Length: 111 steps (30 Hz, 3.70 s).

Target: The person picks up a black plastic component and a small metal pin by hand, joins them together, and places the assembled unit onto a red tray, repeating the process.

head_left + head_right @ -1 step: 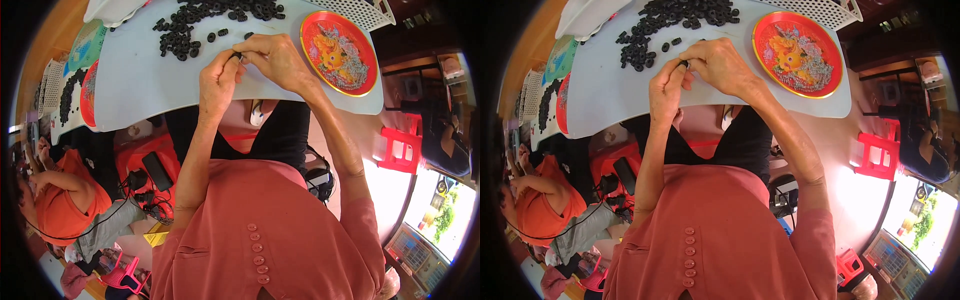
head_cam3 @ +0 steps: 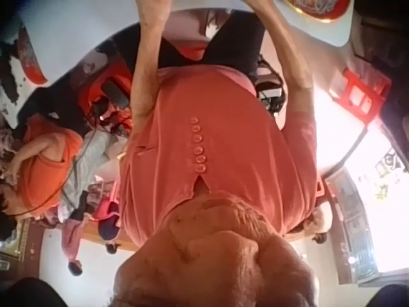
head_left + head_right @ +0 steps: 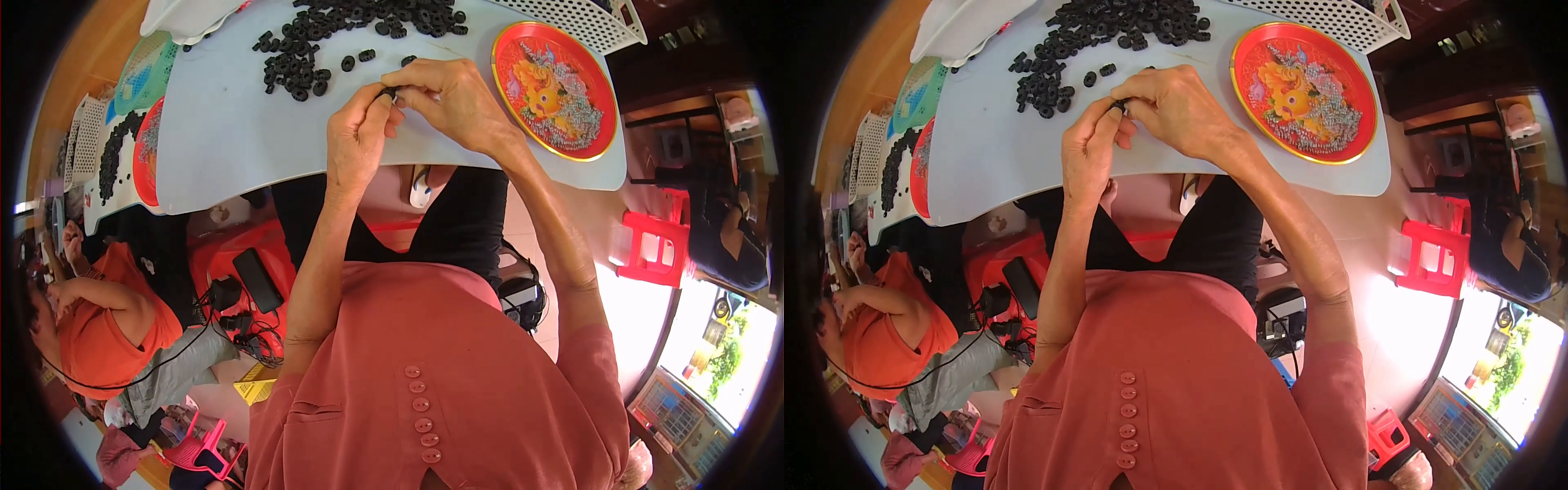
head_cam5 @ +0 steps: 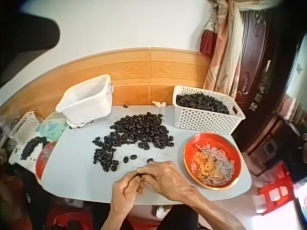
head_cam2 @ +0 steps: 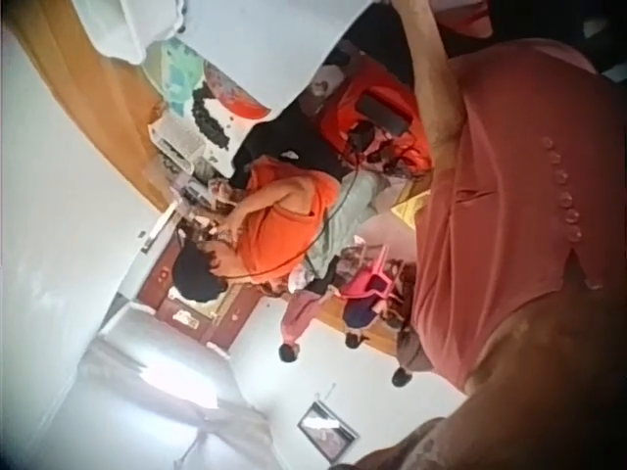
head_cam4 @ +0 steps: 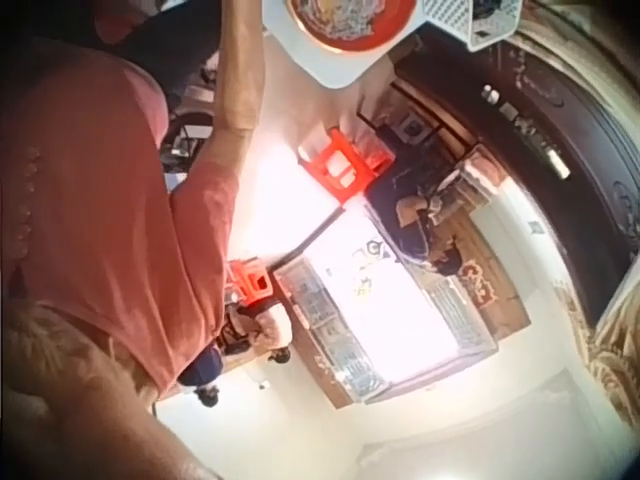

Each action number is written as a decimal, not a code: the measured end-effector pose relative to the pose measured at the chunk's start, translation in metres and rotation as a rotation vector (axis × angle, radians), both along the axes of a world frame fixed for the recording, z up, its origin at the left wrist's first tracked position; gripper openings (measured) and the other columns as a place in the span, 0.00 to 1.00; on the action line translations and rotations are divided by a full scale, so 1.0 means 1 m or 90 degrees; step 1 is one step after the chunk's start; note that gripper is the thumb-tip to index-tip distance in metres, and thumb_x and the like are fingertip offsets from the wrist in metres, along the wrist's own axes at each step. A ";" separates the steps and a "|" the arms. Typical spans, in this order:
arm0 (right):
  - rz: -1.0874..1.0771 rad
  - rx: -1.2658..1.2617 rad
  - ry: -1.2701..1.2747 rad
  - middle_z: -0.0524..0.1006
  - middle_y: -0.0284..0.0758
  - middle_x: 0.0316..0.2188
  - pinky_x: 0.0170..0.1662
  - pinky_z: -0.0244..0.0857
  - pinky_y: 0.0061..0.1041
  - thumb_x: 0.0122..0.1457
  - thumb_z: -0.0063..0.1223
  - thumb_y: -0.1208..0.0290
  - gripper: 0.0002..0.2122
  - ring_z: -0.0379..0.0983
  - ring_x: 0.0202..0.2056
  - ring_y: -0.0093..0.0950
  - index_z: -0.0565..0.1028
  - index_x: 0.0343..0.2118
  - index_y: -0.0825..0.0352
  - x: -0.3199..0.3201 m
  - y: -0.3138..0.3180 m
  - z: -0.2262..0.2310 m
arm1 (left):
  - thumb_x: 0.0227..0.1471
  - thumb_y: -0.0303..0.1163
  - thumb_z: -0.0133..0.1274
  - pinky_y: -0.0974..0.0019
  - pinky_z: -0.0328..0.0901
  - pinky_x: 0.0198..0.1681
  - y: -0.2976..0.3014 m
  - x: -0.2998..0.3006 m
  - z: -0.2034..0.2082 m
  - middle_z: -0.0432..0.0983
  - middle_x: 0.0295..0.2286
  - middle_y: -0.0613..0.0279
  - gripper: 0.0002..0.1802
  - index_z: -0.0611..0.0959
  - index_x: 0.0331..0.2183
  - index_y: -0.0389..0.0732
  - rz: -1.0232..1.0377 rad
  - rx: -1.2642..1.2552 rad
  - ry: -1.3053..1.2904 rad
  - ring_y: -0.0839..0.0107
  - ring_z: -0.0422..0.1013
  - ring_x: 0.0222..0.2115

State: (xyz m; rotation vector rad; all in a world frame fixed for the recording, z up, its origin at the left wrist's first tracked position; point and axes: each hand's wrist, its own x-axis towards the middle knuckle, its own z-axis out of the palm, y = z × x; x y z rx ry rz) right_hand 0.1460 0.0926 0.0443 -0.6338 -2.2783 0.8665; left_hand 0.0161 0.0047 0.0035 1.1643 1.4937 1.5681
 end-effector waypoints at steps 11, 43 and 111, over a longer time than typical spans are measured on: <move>-0.043 0.197 0.039 0.74 0.36 0.29 0.35 0.69 0.32 0.41 0.63 0.72 0.21 0.71 0.33 0.35 0.74 0.41 0.66 -0.012 -0.012 -0.009 | 0.54 0.29 0.48 0.76 0.62 0.29 0.000 -0.003 0.001 0.76 0.23 0.63 0.12 0.80 0.36 0.33 0.016 -0.008 -0.183 0.79 0.69 0.23; -0.001 0.254 0.109 0.77 0.39 0.30 0.35 0.67 0.32 0.41 0.65 0.67 0.21 0.74 0.31 0.37 0.74 0.39 0.71 -0.017 -0.004 -0.040 | 0.59 0.30 0.43 0.74 0.63 0.29 -0.007 -0.007 0.011 0.73 0.21 0.62 0.13 0.77 0.31 0.29 -0.054 -0.086 -0.306 0.77 0.68 0.24; -0.166 0.028 -0.102 0.78 0.42 0.24 0.32 0.70 0.26 0.51 0.56 0.74 0.08 0.76 0.25 0.31 0.77 0.33 0.70 0.088 0.034 0.033 | 0.58 0.38 0.49 0.70 0.64 0.28 0.019 0.023 0.011 0.73 0.23 0.63 0.13 0.77 0.32 0.37 -0.142 0.000 -0.529 0.70 0.69 0.25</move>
